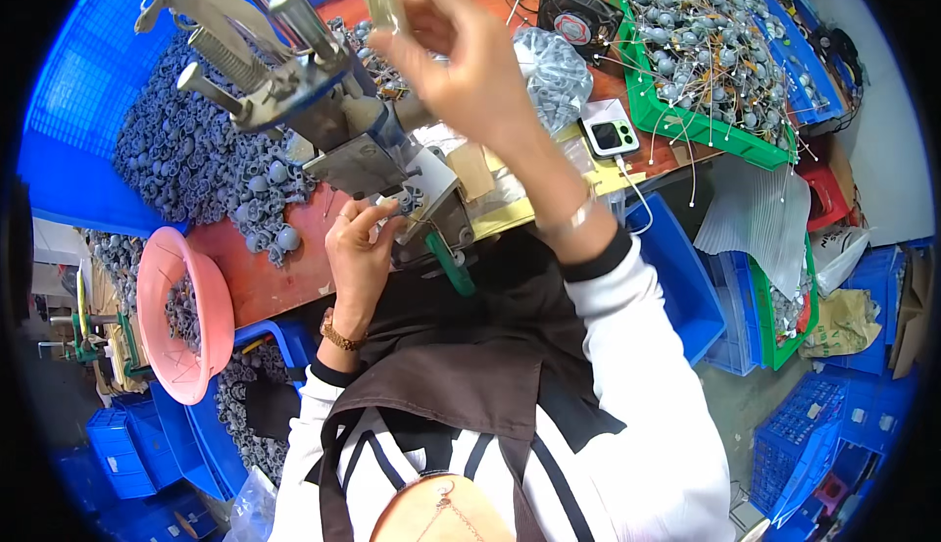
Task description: Assembling small plastic and metal components using a specialized industrial press machine.
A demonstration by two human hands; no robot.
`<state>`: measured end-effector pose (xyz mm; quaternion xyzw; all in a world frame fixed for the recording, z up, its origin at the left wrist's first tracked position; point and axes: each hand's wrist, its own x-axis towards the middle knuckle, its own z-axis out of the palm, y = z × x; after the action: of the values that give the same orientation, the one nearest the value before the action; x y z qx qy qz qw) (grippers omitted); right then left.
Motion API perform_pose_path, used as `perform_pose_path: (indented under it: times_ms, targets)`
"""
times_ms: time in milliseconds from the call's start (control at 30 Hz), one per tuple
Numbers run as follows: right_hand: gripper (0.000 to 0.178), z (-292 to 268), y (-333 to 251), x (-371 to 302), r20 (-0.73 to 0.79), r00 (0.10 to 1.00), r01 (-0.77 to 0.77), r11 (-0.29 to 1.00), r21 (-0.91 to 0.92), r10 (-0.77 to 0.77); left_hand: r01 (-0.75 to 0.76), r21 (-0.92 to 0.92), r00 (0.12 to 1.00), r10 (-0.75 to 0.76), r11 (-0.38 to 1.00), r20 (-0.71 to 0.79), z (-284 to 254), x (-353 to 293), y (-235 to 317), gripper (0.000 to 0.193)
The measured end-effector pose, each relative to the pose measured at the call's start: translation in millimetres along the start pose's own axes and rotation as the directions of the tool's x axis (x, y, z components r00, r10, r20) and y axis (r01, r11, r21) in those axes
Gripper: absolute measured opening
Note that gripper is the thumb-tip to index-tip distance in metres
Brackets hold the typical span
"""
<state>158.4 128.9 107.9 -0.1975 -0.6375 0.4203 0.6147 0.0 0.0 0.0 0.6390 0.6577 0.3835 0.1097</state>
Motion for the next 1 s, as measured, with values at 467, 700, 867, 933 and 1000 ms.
perform_pose_path:
  times_ms: [467, 700, 867, 933, 1000]
  targets:
    - [0.021, -74.6, 74.2, -11.8, -0.111, 0.982, -0.175, 0.951, -0.254, 0.151, 0.348, -0.460, 0.894, -0.140, 0.817, 0.426, -37.5, -21.3, 32.2, 0.025]
    - [0.016, -54.0, 191.7, -15.8, 0.249, 0.892, -0.021, 0.585, -0.811, 0.378, 0.062, -0.980, 0.939, -0.344, 0.187, -0.006, -125.7, -38.6, -12.7, 0.023]
    - [0.021, -44.7, 154.0, -16.7, 0.152, 0.981, 0.001, 0.793, -0.610, 0.116, -0.186, -0.710, 0.677, -0.435, 0.679, -0.594, -213.6, -16.7, -95.7, 0.033]
    - [0.018, -43.2, 110.0, -22.3, 0.166, 0.980, -0.006, 0.843, -0.537, 0.113, -0.103, -0.620, 0.594, -0.452, 0.778, -0.666, -195.2, -32.7, -133.3, 0.035]
    - [0.024, -53.5, 97.3, -40.5, 0.103, 0.966, -0.187, 0.920, -0.344, 0.235, 0.213, 0.057, 0.889, -0.170, 0.975, -0.425, -151.2, -29.9, -114.6, 0.033]
